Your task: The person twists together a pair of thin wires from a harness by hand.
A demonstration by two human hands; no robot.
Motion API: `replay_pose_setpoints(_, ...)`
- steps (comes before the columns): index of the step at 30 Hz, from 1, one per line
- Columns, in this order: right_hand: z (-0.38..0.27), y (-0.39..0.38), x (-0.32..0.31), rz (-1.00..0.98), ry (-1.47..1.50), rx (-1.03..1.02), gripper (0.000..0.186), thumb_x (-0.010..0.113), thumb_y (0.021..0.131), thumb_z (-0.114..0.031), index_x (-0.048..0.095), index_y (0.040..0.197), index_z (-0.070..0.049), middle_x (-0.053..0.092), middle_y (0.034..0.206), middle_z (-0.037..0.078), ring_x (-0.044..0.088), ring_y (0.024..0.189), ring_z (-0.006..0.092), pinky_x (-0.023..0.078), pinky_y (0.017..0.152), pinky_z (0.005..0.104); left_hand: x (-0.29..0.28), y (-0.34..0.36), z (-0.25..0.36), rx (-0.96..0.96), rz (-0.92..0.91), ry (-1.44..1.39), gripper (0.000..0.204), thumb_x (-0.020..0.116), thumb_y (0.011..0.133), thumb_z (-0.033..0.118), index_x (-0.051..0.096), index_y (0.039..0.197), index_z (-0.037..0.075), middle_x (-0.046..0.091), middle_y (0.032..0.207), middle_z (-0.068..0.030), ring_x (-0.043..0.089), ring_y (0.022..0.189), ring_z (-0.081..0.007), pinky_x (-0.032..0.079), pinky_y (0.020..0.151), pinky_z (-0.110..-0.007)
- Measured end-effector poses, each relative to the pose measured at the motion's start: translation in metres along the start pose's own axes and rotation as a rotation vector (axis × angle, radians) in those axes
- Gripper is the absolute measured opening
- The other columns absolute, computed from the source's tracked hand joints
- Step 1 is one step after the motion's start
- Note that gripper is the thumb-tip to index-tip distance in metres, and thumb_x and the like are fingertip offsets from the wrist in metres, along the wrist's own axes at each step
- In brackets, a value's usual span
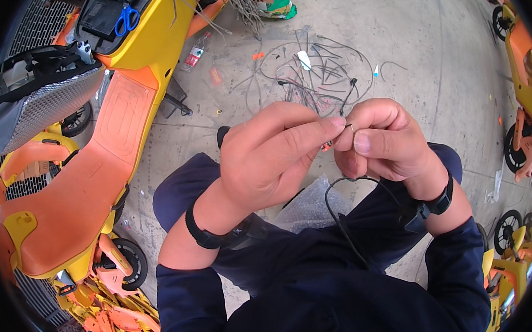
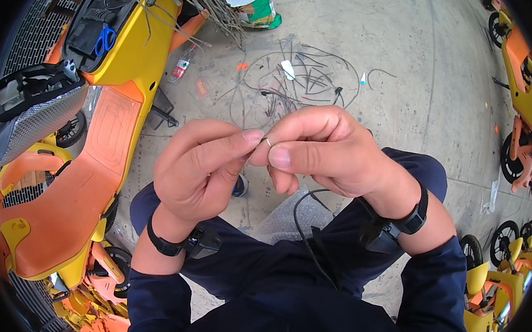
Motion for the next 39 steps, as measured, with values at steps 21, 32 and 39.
replay_pose_setpoints(21,0.010,0.003,0.014,-0.120,0.179,0.099,0.032,0.047,0.098,-0.021,0.055,0.076,0.001,0.059,0.073,0.017,0.059,0.072,0.0263,0.050,0.062,0.0339,-0.003,0.001,0.002,0.080,0.078,0.104,0.036,0.068,0.065,-0.008,0.070,0.098,0.004,0.063,0.082,-0.0071,0.062,0.062,-0.0188,0.049,0.050,-0.026)
replay_pose_setpoints(32,-0.001,0.002,0.009,-0.063,-0.134,0.067,0.023,0.049,0.091,-0.008,0.057,0.071,0.001,0.061,0.070,0.012,0.061,0.068,0.0205,0.048,0.066,0.0317,-0.008,-0.002,-0.001,-0.019,0.045,0.099,0.014,0.063,0.086,-0.003,0.065,0.100,0.002,0.061,0.091,-0.0110,0.061,0.065,-0.0126,0.048,0.057,-0.022)
replay_pose_setpoints(39,0.000,0.007,-0.002,-0.028,-0.094,0.047,0.047,0.040,0.101,-0.037,0.056,0.107,0.007,0.063,0.100,0.021,0.065,0.090,0.0281,0.054,0.074,0.0347,-0.011,-0.004,-0.001,-0.017,0.069,0.090,0.015,0.063,0.086,-0.003,0.065,0.100,0.002,0.061,0.092,-0.0114,0.061,0.065,-0.0130,0.049,0.057,-0.023)
Point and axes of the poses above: each hand's wrist, its own y-axis towards the middle knuckle, its own x-axis out of the palm, z = x × y, the point moved 7 cm from there along y, towards the middle knuckle
